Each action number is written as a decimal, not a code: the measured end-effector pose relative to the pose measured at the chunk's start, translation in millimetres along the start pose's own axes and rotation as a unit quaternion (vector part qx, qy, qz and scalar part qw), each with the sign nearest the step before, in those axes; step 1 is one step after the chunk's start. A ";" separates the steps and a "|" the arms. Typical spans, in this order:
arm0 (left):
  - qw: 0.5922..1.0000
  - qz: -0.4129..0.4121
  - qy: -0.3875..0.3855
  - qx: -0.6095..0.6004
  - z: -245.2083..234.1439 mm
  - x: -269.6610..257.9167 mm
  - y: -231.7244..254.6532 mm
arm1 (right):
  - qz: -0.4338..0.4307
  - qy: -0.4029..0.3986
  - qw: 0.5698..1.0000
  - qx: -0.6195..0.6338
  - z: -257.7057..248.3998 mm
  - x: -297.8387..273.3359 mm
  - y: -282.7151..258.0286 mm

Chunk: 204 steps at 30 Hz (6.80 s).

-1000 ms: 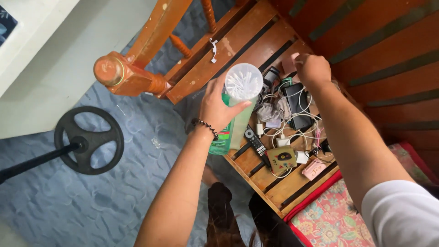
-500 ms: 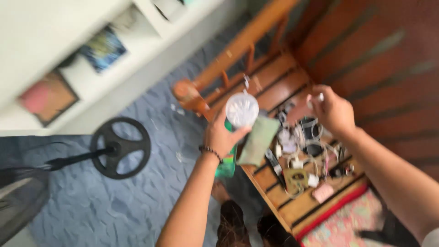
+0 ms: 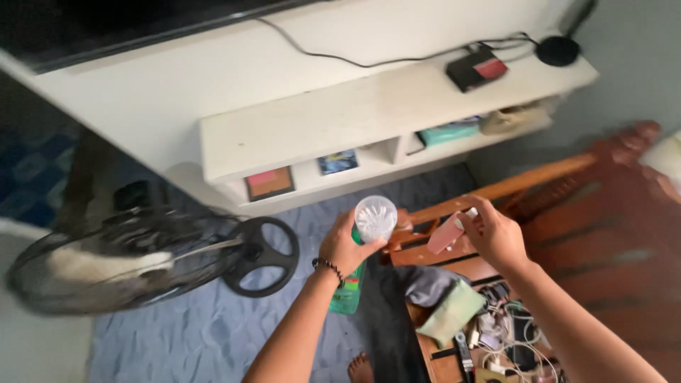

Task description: Organizing and tidying various household items from a wooden bench onto a white shelf.

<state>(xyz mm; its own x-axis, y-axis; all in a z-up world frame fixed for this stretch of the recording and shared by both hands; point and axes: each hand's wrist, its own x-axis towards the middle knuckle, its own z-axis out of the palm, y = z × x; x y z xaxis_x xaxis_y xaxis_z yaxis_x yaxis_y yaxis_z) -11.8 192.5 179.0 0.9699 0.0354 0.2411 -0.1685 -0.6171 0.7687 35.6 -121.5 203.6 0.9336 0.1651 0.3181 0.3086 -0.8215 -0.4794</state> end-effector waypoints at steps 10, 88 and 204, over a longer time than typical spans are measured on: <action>0.978 -0.187 0.069 0.054 -114.8 48.8 -30.6 | -0.103 -0.022 0.992 0.072 13.1 105.7 -99.3; 0.948 -0.011 0.315 0.035 -259.2 329.5 -301.2 | -0.322 -0.032 0.946 -0.002 320.8 383.7 -380.4; 0.773 -0.192 -0.598 0.091 463.9 -136.6 -120.1 | 0.618 -0.055 0.783 -0.038 102.4 -463.9 193.1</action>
<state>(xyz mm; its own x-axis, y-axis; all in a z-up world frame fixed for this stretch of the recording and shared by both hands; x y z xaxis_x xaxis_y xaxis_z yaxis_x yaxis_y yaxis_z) -42.4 -102.9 -221.1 0.4287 -0.4424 -0.7877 0.0935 -0.8455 0.5258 -319.3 -300.9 -120.3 0.5225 -0.7393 -0.4248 -0.8510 -0.4211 -0.3139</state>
